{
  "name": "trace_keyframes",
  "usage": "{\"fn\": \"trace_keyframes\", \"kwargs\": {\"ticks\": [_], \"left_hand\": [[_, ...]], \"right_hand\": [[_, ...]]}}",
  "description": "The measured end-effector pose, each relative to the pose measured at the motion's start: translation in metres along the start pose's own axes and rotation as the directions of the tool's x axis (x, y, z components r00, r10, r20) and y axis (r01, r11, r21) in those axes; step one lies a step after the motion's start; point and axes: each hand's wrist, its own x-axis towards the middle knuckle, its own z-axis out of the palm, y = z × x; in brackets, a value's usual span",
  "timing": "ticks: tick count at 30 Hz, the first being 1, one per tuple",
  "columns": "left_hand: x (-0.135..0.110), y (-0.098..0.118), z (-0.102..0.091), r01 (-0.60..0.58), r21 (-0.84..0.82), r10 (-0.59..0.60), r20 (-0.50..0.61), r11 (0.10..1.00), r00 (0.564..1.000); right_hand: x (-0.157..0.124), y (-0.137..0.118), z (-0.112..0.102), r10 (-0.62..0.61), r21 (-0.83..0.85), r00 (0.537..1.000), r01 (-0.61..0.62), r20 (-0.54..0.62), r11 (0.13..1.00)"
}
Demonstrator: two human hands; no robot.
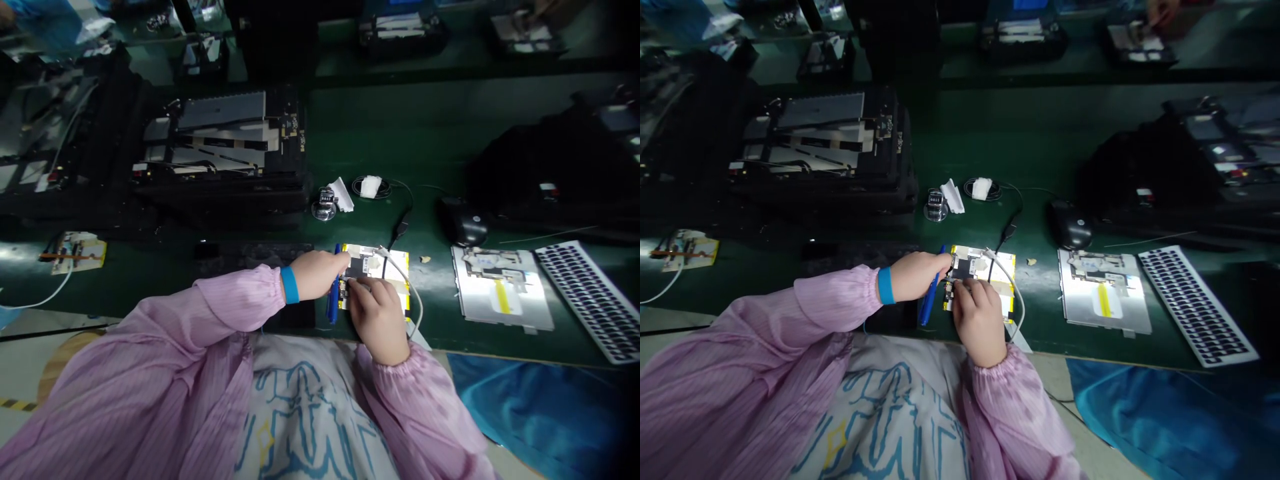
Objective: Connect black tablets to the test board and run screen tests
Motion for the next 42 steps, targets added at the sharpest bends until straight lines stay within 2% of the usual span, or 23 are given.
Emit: {"fn": "trace_keyframes", "kwargs": {"ticks": [7,12,15,18,21,23,26,27,29,31,33,37,40,42], "left_hand": [[-0.002,-0.001,0.002,-0.010,-0.021,0.009,-0.031,1.000,0.999],[-0.004,-0.001,0.001,-0.005,-0.080,-0.001,-0.071,0.997,0.997],[-0.014,-0.003,-0.009,-0.011,-0.148,-0.012,-0.150,0.989,0.989],[-0.038,-0.016,-0.027,0.010,-0.232,-0.069,-0.251,0.973,0.966],[-0.076,-0.042,-0.043,0.131,-0.277,-0.229,-0.361,0.952,0.904],[-0.106,-0.062,-0.045,0.266,-0.277,-0.369,-0.450,0.923,0.813],[-0.145,-0.090,-0.038,0.492,-0.261,-0.544,-0.567,0.830,0.618],[-0.156,-0.097,-0.034,0.541,-0.270,-0.583,-0.584,0.796,0.566],[-0.171,-0.107,-0.025,0.556,-0.329,-0.627,-0.585,0.763,0.514],[-0.180,-0.112,-0.017,0.517,-0.417,-0.658,-0.573,0.747,0.489],[-0.185,-0.115,-0.013,0.489,-0.485,-0.687,-0.560,0.725,0.463],[-0.189,-0.119,-0.011,0.462,-0.567,-0.732,-0.512,0.681,0.450],[-0.191,-0.121,-0.012,0.375,-0.678,-0.765,-0.468,0.632,0.442],[-0.194,-0.119,-0.014,0.298,-0.772,-0.797,-0.408,0.562,0.446]], "right_hand": [[-0.001,-0.004,-0.002,0.023,-0.042,0.998,-0.020,0.054,0.999],[-0.003,-0.005,-0.007,0.059,0.053,0.997,-0.063,0.057,0.997],[-0.003,-0.003,-0.009,0.117,0.147,0.992,-0.123,0.052,0.981],[-0.002,-0.003,-0.009,0.119,0.168,0.991,-0.129,0.065,0.977],[-0.002,-0.005,-0.009,0.033,0.073,0.993,-0.041,0.111,0.997],[-0.002,-0.006,-0.010,-0.010,0.012,0.989,0.008,0.148,1.000],[0.005,-0.001,-0.013,-0.033,0.064,0.984,0.022,0.172,0.998],[0.008,0.004,-0.014,-0.021,0.102,0.987,0.005,0.162,0.995],[0.016,0.014,-0.015,0.042,0.144,0.992,-0.059,0.118,0.988],[0.023,0.025,-0.014,0.113,0.123,0.992,-0.120,0.060,0.985],[0.027,0.032,-0.010,0.122,0.069,0.992,-0.123,0.029,0.990],[0.027,0.033,-0.001,0.005,-0.080,0.999,-0.001,0.048,0.997],[0.023,0.026,0.001,-0.044,-0.219,0.997,0.056,0.059,0.974],[0.021,0.022,-0.001,-0.070,-0.291,0.994,0.092,0.084,0.952]]}}
